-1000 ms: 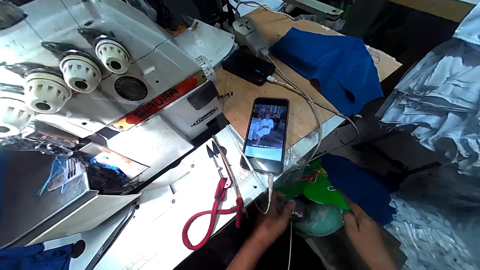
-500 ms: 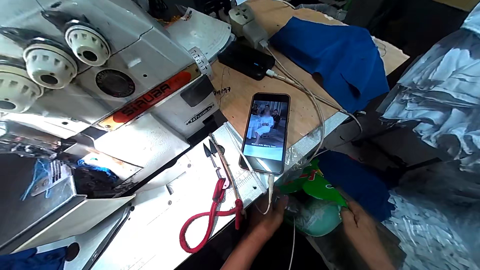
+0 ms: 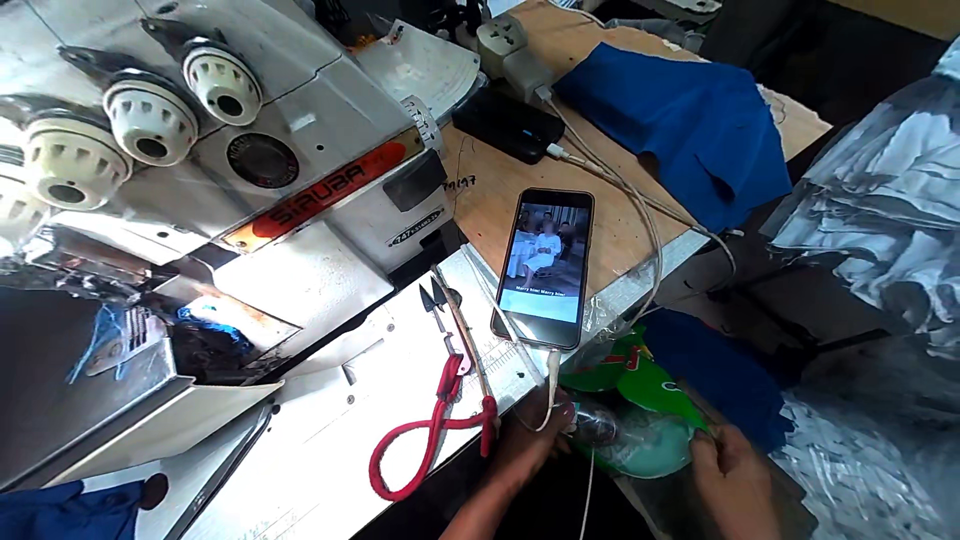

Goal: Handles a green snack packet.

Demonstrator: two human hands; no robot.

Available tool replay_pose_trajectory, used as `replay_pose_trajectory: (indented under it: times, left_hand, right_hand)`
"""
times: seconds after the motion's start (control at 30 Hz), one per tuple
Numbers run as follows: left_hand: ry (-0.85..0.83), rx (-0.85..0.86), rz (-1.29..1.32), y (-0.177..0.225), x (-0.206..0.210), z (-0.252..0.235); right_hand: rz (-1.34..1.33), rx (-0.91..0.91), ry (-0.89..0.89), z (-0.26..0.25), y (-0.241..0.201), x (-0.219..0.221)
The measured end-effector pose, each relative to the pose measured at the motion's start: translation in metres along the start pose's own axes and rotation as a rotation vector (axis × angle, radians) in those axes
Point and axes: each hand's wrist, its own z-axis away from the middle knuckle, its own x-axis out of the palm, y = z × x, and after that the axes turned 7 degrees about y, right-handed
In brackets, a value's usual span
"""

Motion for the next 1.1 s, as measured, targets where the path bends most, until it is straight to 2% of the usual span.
replay_pose_trajectory:
  times: [0.17, 0.33, 0.5, 0.6, 0.73, 0.83, 0.9, 0.93, 1.0, 1.1]
  left_hand:
    - [-0.03, 0.001, -0.006, 0.0, -0.001, 0.001]
    - [-0.083, 0.056, -0.002, -0.004, -0.004, 0.002]
    - [-0.116, 0.14, 0.052, -0.008, -0.008, 0.007]
    - [-0.148, 0.167, 0.14, -0.01, -0.014, 0.011]
    - [-0.322, 0.124, 0.449, -0.023, -0.023, 0.016]
    - [-0.564, 0.051, 0.762, -0.028, -0.022, 0.022]
    - [-0.736, 0.032, 0.866, -0.024, -0.017, 0.022]
    - [-0.747, 0.011, 0.87, -0.021, -0.015, 0.022]
    - [-0.63, 0.004, 0.748, -0.012, -0.012, 0.026]
    - [-0.428, 0.195, 0.471, 0.01, -0.008, 0.04]
  right_hand:
    - [-0.006, -0.047, 0.083, 0.008, 0.005, 0.002]
    - [-0.124, -0.115, 0.171, 0.011, 0.01, 0.006]
    - [-0.166, -0.392, 0.112, 0.006, 0.025, 0.009]
    - [-0.151, -0.409, 0.077, 0.006, 0.028, 0.012]
    - [-0.148, -0.348, 0.031, 0.007, 0.022, 0.012]
    - [-0.159, -0.33, 0.006, 0.007, 0.02, 0.012]
    - [-0.146, -0.335, 0.017, 0.008, 0.021, 0.016]
    - [-0.136, -0.333, 0.025, 0.008, 0.022, 0.017]
    - [-0.143, -0.316, 0.03, 0.009, 0.02, 0.019]
    - [-0.148, -0.301, 0.054, 0.009, 0.02, 0.021]
